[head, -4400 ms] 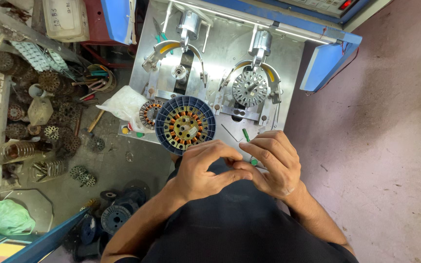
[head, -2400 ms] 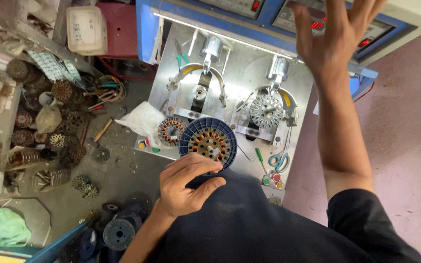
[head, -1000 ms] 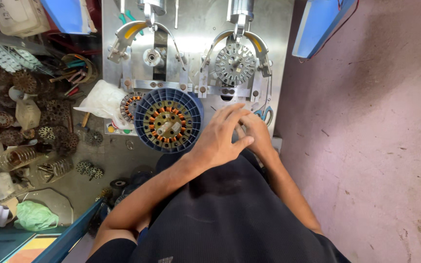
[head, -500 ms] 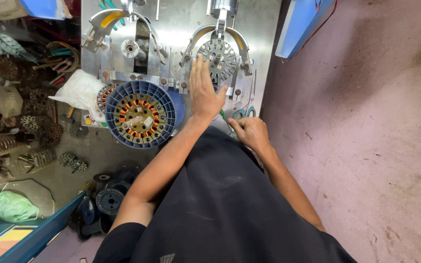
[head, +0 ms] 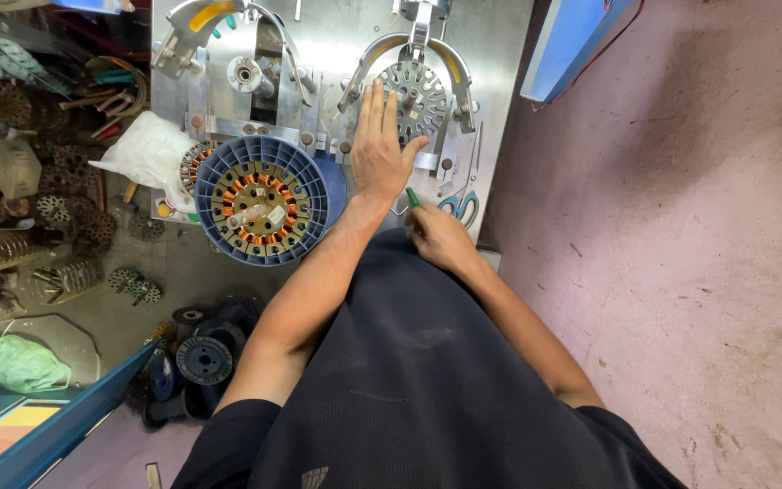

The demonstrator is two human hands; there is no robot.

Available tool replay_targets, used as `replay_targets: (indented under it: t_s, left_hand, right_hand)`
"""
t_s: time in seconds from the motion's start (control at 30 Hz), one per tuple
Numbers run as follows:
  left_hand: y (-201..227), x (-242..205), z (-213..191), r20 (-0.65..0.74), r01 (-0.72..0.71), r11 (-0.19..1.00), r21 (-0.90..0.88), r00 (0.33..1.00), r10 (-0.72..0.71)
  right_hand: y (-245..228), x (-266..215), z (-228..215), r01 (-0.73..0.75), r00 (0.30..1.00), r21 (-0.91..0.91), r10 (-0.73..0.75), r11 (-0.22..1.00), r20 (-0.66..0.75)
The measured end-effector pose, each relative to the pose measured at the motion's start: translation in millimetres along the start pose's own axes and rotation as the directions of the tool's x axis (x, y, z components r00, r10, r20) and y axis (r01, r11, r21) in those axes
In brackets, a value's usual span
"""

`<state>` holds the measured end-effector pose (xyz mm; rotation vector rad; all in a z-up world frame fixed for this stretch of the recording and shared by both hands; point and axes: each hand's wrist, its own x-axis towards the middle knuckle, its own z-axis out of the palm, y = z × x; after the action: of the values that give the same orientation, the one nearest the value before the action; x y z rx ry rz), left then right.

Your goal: The person assembles a motor stator by inserting small white plastic spacers into the copper windings, using a screwdriver to adjust the machine and scissors to trim excess material. They handle multiple stator components and place finished parts into a plastic container.

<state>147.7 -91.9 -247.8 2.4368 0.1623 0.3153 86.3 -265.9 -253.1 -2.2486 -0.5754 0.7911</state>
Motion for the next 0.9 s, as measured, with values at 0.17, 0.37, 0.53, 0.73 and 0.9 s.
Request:
replay_targets:
  t_s: [0.17, 0.37, 0.53, 0.73, 0.9]
  left_hand:
    - [-0.9, -0.3, 2.5, -0.025, 0.011, 1.000, -0.012, 1.000, -0.012]
    - [-5.8, -4.6, 5.8, -0.052, 0.004, 0.999, -0.036, 0.999, -0.005]
    - [-12.6, -7.4, 7.3, -0.071, -0.005, 0.997, -0.081, 0.998, -0.001]
    - [-19.2, -9.4, 9.1, -0.085, -0.037, 0.994, -0.101, 0.996, 0.028]
    - [-19.0, -13.5, 5.2, -0.100, -0.031, 0.991, -0.129, 0.995, 0.018]
  right_hand:
    - [7.8, 45.2, 41.5, 0.162, 0.976, -0.096, -0.174, 0.982, -0.134]
    - [24.3, 73.4, 82.2, 0.014, 0.993, -0.192, -0.035, 0.981, -0.109]
    - [27.7, 69.4, 88.8, 0.131, 0.960, -0.150, -0.163, 0.980, -0.226]
    - [25.3, 57.5, 94.6, -0.029, 0.980, -0.113, 0.006, 0.993, -0.197]
    - [30.6, 36.6, 93.4, -0.102, 0.976, 0.167, 0.131, 0.981, -0.176]
